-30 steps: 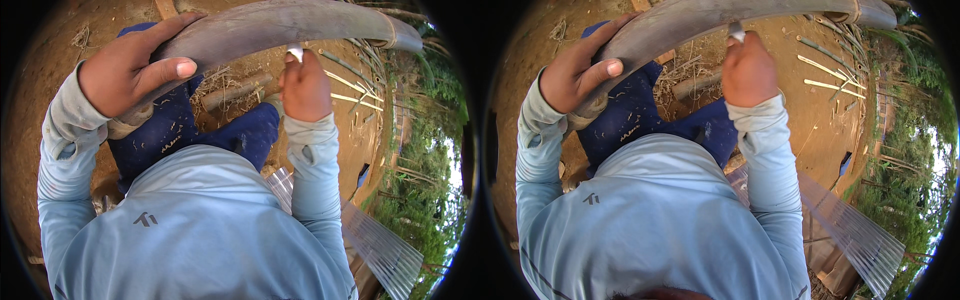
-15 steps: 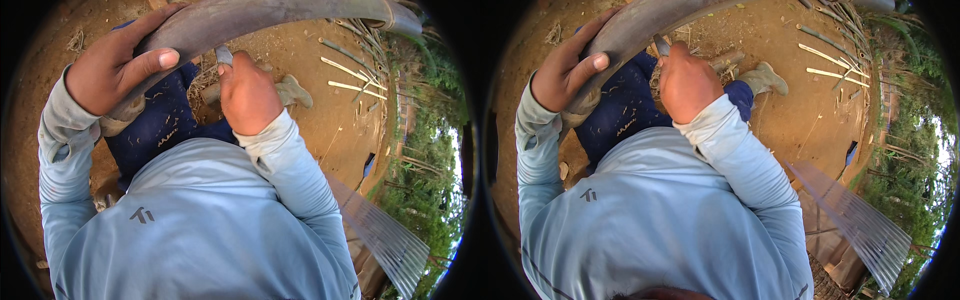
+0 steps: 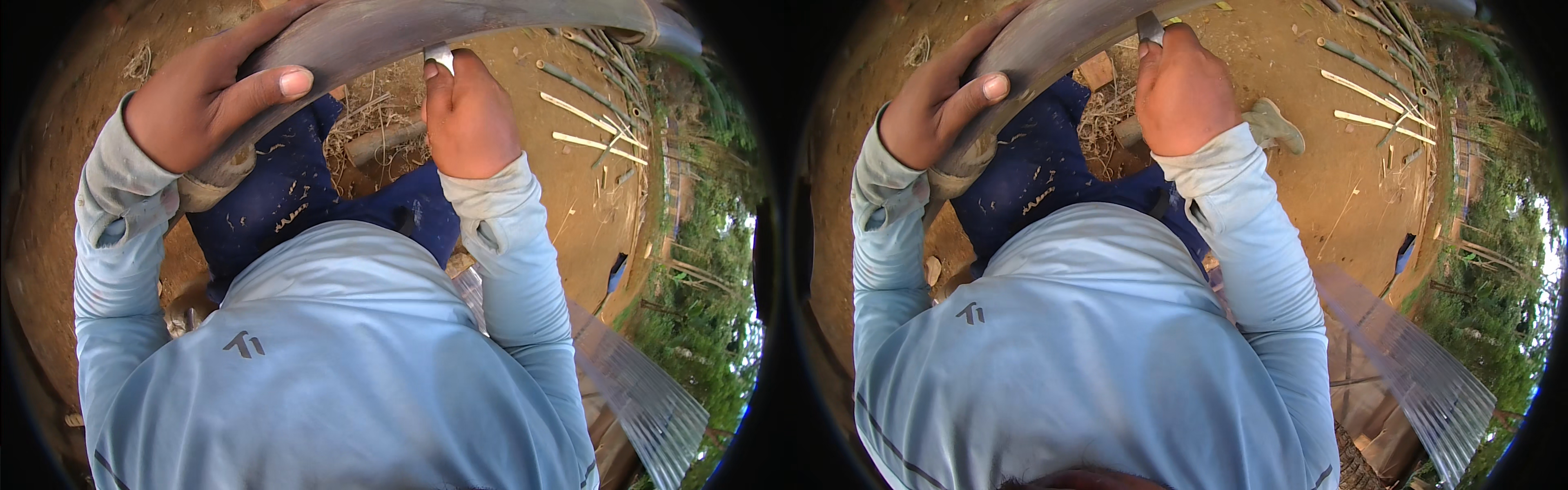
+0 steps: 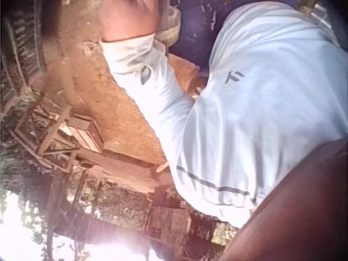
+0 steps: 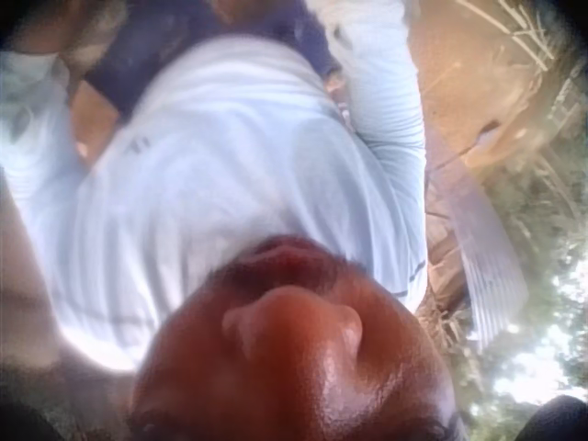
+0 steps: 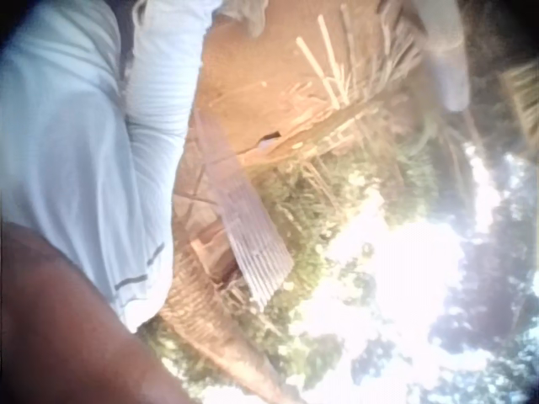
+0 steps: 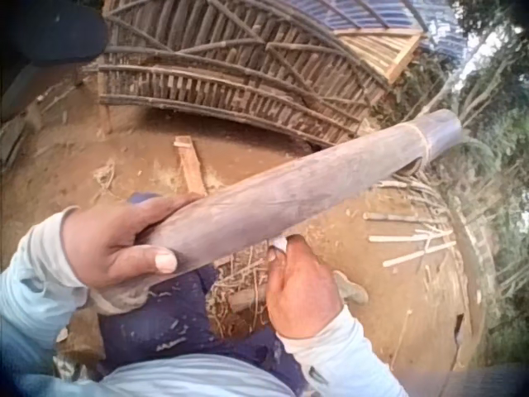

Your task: The person holds a long curved bamboo piece and uses a small knife to shave and smooth its surface. They rotate the bamboo and continue scraping along its length, producing wood shavings.

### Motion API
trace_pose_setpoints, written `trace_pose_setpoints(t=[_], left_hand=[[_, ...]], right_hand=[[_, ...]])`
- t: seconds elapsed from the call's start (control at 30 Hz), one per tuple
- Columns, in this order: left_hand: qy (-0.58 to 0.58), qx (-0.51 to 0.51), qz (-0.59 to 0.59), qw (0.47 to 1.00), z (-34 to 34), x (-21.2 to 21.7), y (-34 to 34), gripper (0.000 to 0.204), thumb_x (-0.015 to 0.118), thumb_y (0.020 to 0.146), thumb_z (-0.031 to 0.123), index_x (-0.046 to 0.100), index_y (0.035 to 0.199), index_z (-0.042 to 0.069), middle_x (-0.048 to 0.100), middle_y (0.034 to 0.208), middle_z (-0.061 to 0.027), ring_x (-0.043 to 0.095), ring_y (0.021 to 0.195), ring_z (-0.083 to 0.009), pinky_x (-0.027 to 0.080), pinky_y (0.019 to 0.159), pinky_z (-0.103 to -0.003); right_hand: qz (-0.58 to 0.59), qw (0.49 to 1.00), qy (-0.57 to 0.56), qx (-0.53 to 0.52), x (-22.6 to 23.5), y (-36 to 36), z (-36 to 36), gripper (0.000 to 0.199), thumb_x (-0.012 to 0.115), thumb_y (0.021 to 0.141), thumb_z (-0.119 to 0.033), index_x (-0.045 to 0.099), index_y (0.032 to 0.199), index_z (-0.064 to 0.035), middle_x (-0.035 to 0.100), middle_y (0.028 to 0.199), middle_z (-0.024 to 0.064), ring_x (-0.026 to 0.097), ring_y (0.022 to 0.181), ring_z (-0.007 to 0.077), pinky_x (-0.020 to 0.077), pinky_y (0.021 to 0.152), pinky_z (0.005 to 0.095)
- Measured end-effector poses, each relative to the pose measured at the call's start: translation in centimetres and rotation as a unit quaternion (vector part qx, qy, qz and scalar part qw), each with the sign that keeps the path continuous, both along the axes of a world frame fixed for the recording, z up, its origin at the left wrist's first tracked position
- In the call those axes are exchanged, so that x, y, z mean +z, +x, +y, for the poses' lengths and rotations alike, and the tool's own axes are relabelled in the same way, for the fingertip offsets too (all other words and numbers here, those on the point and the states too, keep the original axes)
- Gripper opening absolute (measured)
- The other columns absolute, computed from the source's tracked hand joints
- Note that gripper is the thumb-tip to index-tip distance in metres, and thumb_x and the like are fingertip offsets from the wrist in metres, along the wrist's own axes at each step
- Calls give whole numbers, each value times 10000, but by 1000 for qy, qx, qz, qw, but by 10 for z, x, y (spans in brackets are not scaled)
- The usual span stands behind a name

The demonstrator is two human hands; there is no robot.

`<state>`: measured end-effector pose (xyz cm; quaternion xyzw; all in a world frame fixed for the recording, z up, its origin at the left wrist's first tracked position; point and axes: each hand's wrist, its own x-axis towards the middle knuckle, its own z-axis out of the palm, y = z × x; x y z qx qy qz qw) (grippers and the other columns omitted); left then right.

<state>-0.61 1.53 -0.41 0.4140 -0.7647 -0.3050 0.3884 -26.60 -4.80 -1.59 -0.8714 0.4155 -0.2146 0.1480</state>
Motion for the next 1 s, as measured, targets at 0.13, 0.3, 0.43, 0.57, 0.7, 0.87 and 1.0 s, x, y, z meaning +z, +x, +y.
trace_pose_setpoints(t=[0.13,0.3,0.43,0.57,0.7,0.87,1.0], left_hand=[[-11,3,-55,998,9,25,-9,728,584,971,412,356,1434,-100,596,1206,-276,622,1092,-369,488,929,-373],[13,4,-32,999,-1,-4,5,723,579,975,413,353,1440,-93,594,1223,-277,618,1117,-363,483,948,-368],[4,-7,-5,1000,-2,-5,1,719,578,977,406,350,1444,-92,589,1238,-282,615,1133,-361,480,957,-367],[-19,4,-63,998,10,22,-5,711,583,977,393,353,1444,-92,586,1249,-288,615,1135,-365,483,952,-366],[15,14,-67,998,8,20,-4,705,591,974,384,358,1442,-89,596,1230,-292,624,1115,-373,491,939,-366],[25,38,-79,996,9,12,1,700,590,973,385,366,1439,-85,612,1194,-291,634,1096,-370,499,926,-363],[26,27,-57,998,9,12,-1,700,586,974,390,366,1439,-85,610,1200,-287,631,1101,-370,496,931,-361]], right_hand=[[27,998,50,-2,-12,20,34,129,558,946,-112,560,905,10,612,739,271,597,719,494,478,620,523],[6,1000,-5,13,-3,16,12,155,562,949,-116,534,889,23,603,719,276,597,715,498,478,628,528],[28,996,82,10,-19,28,43,138,556,949,-117,544,906,13,611,745,275,596,725,505,471,632,532],[4,999,-3,43,-7,20,17,175,573,937,-144,509,917,18,637,738,276,648,712,468,512,624,532],[11,996,78,48,-29,25,33,153,567,952,-140,563,933,11,622,776,271,611,753,481,482,644,525],[-6,998,22,67,-19,28,24,202,555,953,-164,544,899,30,631,697,271,645,688,457,515,617,521],[14,997,65,41,-23,33,39,209,533,963,-172,539,896,26,636,703,271,647,673,449,515,613,529]])
